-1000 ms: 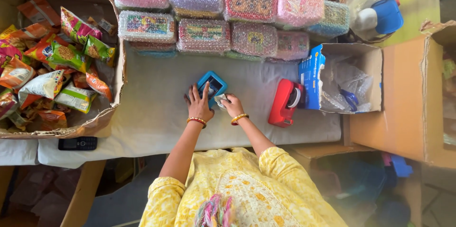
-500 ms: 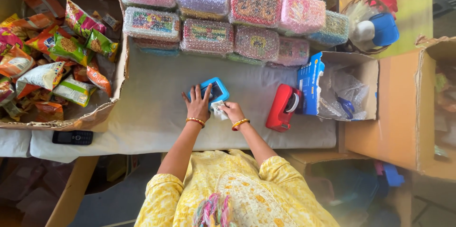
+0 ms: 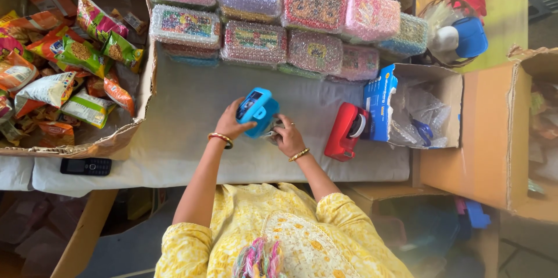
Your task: Wiping a blue plastic container with a cloth on a store counter.
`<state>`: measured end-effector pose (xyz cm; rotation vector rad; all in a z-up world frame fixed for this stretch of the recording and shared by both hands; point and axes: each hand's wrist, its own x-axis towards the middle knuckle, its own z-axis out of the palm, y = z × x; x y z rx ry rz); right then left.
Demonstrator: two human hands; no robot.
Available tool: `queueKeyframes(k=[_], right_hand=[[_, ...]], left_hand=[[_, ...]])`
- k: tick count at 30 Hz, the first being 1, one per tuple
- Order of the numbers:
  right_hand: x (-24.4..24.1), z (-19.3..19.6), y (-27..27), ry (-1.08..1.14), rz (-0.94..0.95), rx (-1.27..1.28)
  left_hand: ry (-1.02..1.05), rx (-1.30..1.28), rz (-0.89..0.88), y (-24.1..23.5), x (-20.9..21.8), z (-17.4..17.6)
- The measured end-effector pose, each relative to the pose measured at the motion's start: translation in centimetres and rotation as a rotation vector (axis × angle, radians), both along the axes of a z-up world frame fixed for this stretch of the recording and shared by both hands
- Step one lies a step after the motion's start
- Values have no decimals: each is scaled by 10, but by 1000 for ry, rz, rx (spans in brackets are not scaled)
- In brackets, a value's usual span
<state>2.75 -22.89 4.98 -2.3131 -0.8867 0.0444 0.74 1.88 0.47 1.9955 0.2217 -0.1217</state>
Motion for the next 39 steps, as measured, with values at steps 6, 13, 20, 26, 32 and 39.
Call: queueKeyframes(k=[6, 13, 20, 26, 32, 39], right_hand=[[-2, -10, 0, -34, 22, -133], [-10, -32, 2, 74, 14, -174], [-10, -34, 2, 65, -2, -178], [-13, -42, -2, 170, -20, -261], [40, -48, -24, 797, 103, 16], [82, -10, 31, 368, -238, 342]], left_hand=[[104, -250, 76, 25, 15, 8], [317, 24, 639, 30, 23, -11], [98, 212, 651, 6, 8, -64], [-92, 115, 385, -12, -28, -65], [-59, 353, 26, -13, -61, -23], [71, 446, -64, -17, -62, -28]])
